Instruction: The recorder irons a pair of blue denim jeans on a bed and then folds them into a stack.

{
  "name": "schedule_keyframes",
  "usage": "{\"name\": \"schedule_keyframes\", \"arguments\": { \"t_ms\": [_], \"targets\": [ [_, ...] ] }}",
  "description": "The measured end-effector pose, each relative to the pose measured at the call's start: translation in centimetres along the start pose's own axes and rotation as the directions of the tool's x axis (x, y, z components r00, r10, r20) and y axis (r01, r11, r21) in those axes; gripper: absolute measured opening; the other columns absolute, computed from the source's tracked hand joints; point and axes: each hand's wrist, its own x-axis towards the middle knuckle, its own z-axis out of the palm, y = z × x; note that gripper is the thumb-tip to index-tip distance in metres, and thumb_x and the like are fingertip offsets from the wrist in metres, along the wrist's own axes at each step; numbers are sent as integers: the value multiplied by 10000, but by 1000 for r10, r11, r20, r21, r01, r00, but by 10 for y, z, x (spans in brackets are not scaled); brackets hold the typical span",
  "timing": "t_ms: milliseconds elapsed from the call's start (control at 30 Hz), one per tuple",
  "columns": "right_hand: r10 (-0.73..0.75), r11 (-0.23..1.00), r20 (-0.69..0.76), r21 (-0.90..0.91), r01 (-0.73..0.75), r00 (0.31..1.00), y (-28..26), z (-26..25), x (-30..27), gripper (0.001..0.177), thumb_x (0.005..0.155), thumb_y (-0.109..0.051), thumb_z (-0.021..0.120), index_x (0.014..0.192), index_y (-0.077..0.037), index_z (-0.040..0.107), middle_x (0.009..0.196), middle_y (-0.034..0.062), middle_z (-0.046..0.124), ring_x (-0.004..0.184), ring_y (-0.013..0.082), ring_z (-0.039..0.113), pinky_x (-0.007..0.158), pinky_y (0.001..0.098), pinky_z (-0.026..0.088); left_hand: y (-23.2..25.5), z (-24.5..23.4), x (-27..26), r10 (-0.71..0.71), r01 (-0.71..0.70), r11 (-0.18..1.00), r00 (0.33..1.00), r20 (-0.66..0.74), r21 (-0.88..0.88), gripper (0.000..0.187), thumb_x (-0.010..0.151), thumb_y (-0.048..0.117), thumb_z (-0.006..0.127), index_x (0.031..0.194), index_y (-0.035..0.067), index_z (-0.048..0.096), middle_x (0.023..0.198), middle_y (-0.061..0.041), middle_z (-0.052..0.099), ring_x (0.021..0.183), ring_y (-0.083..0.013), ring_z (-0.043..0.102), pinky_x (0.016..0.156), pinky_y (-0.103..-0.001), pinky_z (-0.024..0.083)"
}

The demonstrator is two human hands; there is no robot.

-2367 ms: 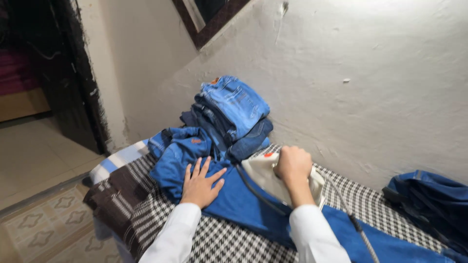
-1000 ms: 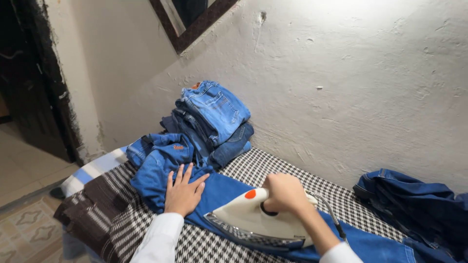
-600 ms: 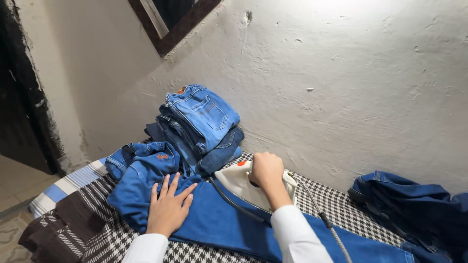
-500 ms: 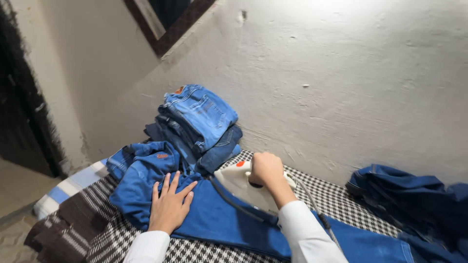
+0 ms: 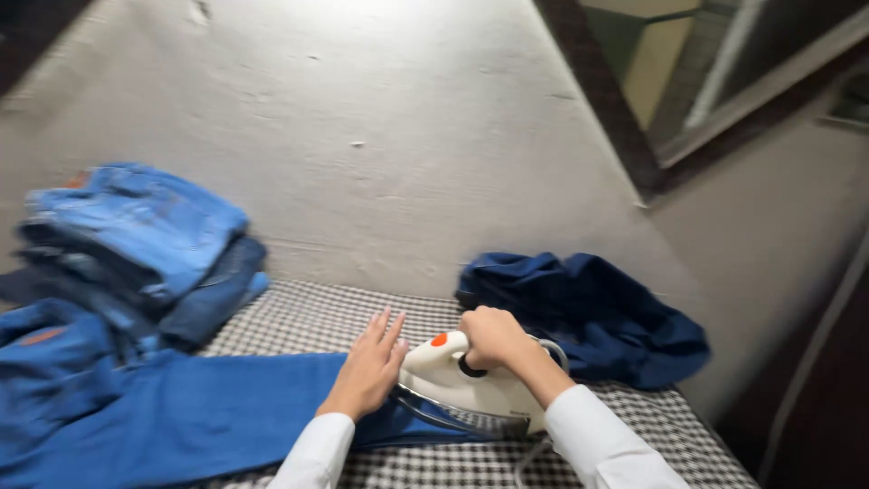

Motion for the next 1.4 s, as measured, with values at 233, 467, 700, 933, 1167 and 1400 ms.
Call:
{"name": "schedule_keyframes", "arguments": {
  "t_ms": [233, 467, 700, 933, 1167, 1400],
  "targets": [
    [179, 970, -192, -130, -206, 965, 74, 1, -64, 169, 589, -152, 786, 757, -128, 790, 764, 177, 724, 764, 364, 722, 708, 455, 585, 32, 65, 0, -3, -6, 998, 989, 151, 62, 633, 1010, 489, 377, 1573, 199, 388, 1654, -75, 277, 1535, -270, 213, 1214, -456, 172],
    [502, 820, -273, -153, -552, 821, 79, 17, -18, 260, 640, -240, 862, 867, -127, 801, 887, 143, 763, 857, 318, 762, 755, 403, 615, 22, 72, -2, 35, -100, 955, 973, 229, 279, 606, 975, 504, 427, 1498, 202, 473, 1650, -50, 321, 1515, -259, 237, 1214, -475, 162],
    [513, 854, -107, -43, -519, 852, 76, 2, -28, 302, 609, -242, 834, 883, -119, 812, 902, 158, 761, 860, 326, 753, 781, 402, 607, 4, 79, 7, -1, -99, 932, 962, 274, 349, 578, 980, 481, 412, 1513, 261, 442, 1643, -35, 295, 1519, -268, 239, 1219, -463, 183],
    [152, 988, -66, 40, -150, 986, 44, -10, -56, 253, 552, -167, 736, 788, -185, 826, 751, 163, 739, 748, 339, 721, 715, 411, 592, -38, 59, 11, -52, -61, 907, 966, 254, 417, 524, 1005, 423, 358, 1517, 341, 427, 1644, -14, 286, 1527, -253, 232, 1223, -469, 175],
    [122, 985, -279, -87, -152, 953, 37, 6, -30, 174, 576, -192, 775, 747, -183, 805, 733, 157, 727, 713, 351, 714, 679, 441, 588, -46, 56, 13, -11, -59, 908, 986, 166, 415, 517, 1010, 415, 375, 1497, 274, 470, 1617, -54, 353, 1509, -269, 278, 1212, -462, 197],
    [381, 899, -256, -120, -421, 888, 41, 23, 36, 258, 603, -252, 836, 828, -132, 795, 837, 144, 755, 800, 319, 757, 724, 405, 620, -31, 45, 0, -95, 37, 911, 988, 121, 411, 532, 1015, 406, 343, 1492, 214, 480, 1610, -63, 359, 1499, -263, 294, 1211, -459, 205]
  ]
}}
